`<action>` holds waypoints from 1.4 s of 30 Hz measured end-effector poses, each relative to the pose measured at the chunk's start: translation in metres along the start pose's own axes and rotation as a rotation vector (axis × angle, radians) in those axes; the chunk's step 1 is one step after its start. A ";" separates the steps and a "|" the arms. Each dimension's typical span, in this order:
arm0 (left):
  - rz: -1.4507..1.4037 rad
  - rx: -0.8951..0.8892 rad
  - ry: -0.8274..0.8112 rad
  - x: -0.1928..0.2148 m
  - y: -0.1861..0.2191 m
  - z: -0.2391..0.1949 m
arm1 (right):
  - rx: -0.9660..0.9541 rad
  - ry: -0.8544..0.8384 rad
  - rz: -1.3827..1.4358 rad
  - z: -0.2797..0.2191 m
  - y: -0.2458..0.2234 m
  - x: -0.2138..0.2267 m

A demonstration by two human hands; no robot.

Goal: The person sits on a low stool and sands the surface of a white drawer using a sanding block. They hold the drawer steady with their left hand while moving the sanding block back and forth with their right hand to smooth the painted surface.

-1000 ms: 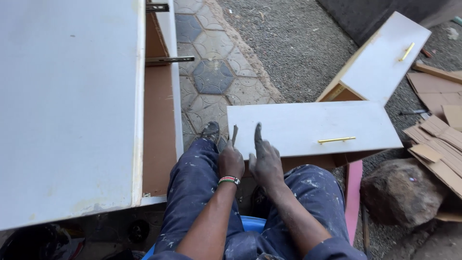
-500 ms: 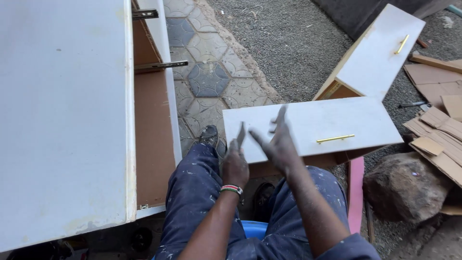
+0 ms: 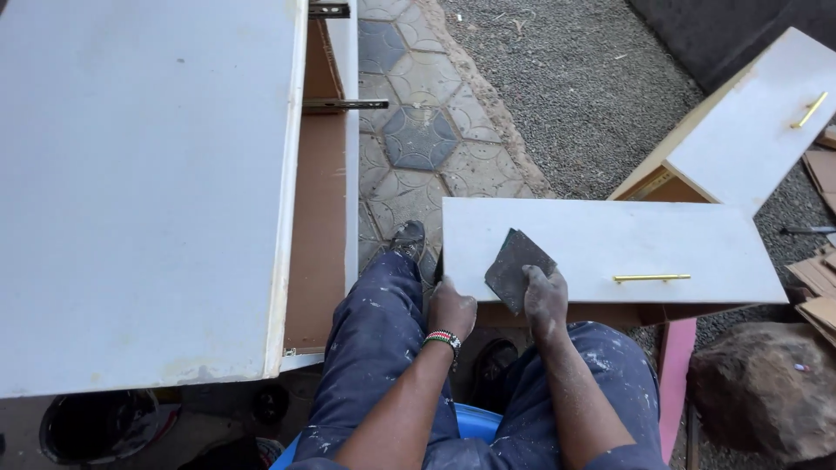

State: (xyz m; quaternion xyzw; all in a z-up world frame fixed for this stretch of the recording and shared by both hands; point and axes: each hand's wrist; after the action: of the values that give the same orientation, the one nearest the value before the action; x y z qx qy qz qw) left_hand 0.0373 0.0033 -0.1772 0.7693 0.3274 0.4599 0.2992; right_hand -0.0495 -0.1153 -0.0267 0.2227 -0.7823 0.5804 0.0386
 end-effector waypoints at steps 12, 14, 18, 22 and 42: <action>0.213 0.060 0.089 -0.002 -0.011 0.011 | 0.263 -0.033 -0.087 -0.021 -0.027 0.001; 0.171 0.094 0.065 0.031 0.030 -0.020 | 0.280 -0.050 -0.231 -0.041 -0.051 0.010; 0.187 0.118 0.029 0.051 0.048 -0.023 | 0.374 -0.075 -0.527 -0.074 -0.089 0.011; 0.256 0.095 0.005 0.047 0.045 -0.016 | 0.449 -0.163 -0.565 -0.051 -0.055 0.006; -0.168 0.096 -0.030 0.009 0.034 0.019 | 0.135 -0.127 -0.429 0.047 0.031 -0.013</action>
State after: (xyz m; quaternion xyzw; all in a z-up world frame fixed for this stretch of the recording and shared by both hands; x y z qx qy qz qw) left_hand 0.0657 -0.0139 -0.1543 0.7595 0.4079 0.4052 0.3043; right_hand -0.0407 -0.1474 -0.0740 0.4221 -0.6772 0.5948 0.0967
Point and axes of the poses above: each hand's wrist, its own z-axis towards the middle knuckle, its own x-axis out of the back of the hand, y = z × x, and after that the axes turned 13 degrees about y, right-handed
